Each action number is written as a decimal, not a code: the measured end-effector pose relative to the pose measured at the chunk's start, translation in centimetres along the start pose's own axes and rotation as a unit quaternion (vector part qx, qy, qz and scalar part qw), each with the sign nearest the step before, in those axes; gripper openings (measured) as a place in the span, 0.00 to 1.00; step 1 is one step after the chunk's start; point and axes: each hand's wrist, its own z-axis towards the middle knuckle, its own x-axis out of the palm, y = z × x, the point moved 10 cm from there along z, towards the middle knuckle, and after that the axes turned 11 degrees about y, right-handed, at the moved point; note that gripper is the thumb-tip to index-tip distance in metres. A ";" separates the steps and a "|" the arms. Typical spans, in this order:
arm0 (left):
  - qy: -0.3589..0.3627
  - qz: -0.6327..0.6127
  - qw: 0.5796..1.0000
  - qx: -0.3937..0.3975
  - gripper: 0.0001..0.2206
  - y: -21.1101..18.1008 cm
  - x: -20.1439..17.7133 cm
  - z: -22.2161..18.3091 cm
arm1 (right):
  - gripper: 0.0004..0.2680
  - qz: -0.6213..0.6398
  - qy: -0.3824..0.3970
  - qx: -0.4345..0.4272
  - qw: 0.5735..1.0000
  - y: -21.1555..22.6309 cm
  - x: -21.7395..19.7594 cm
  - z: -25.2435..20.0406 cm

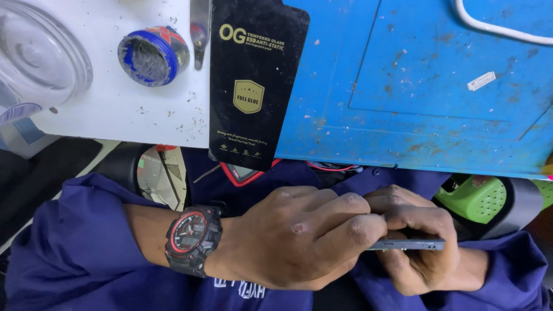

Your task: Assembling internal components of a smartphone, including the motherboard and battery, on a repair workbench.

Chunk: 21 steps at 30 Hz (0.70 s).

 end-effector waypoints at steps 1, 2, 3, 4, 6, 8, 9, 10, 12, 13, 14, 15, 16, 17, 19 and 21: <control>-0.001 -0.001 1.000 -0.001 0.04 0.1 0.3 -0.3 | 0.11 0.000 0.002 0.001 1.000 0.2 -0.1 0.2; -0.006 -0.003 1.000 0.005 0.05 0.1 0.5 -0.6 | 0.11 -0.004 0.010 0.021 1.000 0.1 0.0 0.5; -0.010 -0.003 1.000 0.012 0.07 0.1 0.7 -1.0 | 0.12 -0.009 0.018 0.039 0.999 -0.1 0.0 0.7; -0.011 -0.004 1.000 0.012 0.07 0.0 0.5 -0.8 | 0.12 -0.009 0.018 0.040 0.999 0.0 0.0 0.9; 0.000 0.029 1.000 -0.005 0.03 -0.1 0.2 -0.4 | 0.12 0.009 0.029 0.022 0.999 0.5 0.2 1.2; 0.003 0.010 1.000 0.001 0.04 0.1 0.3 -0.5 | 0.12 0.000 0.016 0.025 1.000 0.2 0.3 0.7; 0.006 -0.008 1.000 0.009 0.05 0.2 0.5 -0.5 | 0.12 -0.008 0.002 0.028 1.000 0.0 0.2 0.4; 0.005 -0.009 1.000 0.009 0.05 0.2 0.4 -0.4 | 0.12 -0.008 0.003 0.029 1.000 0.0 0.2 0.4; 0.003 -0.026 1.000 -0.001 0.04 0.4 0.2 -0.3 | 0.12 -0.006 0.011 0.043 0.999 -0.2 0.3 0.4; 0.002 -0.027 1.000 -0.002 0.04 0.4 0.2 -0.3 | 0.12 -0.005 0.012 0.043 0.999 -0.1 0.2 0.7; 0.000 -0.039 0.999 0.000 0.04 0.5 0.2 -0.2 | 0.13 -0.002 0.023 0.049 0.999 -0.1 0.3 0.9; -0.001 -0.050 0.999 0.003 0.04 0.5 0.1 -0.2 | 0.14 0.001 0.034 0.055 0.998 -0.1 0.4 1.2; -0.001 -0.050 0.999 0.003 0.04 0.6 0.2 -0.2 | 0.14 0.001 0.034 0.055 0.998 -0.1 0.3 1.2; -0.002 -0.036 0.999 0.008 0.05 0.5 0.2 -0.2 | 0.14 0.005 0.039 0.055 0.998 -0.2 0.4 1.2; -0.001 -0.023 1.000 0.012 0.06 0.4 0.2 -0.2 | 0.14 0.010 0.044 0.057 0.997 -0.3 0.6 1.1; -0.007 -0.021 1.000 0.009 0.04 0.5 0.1 -0.2 | 0.13 -0.014 0.018 0.062 0.998 -0.4 0.3 0.8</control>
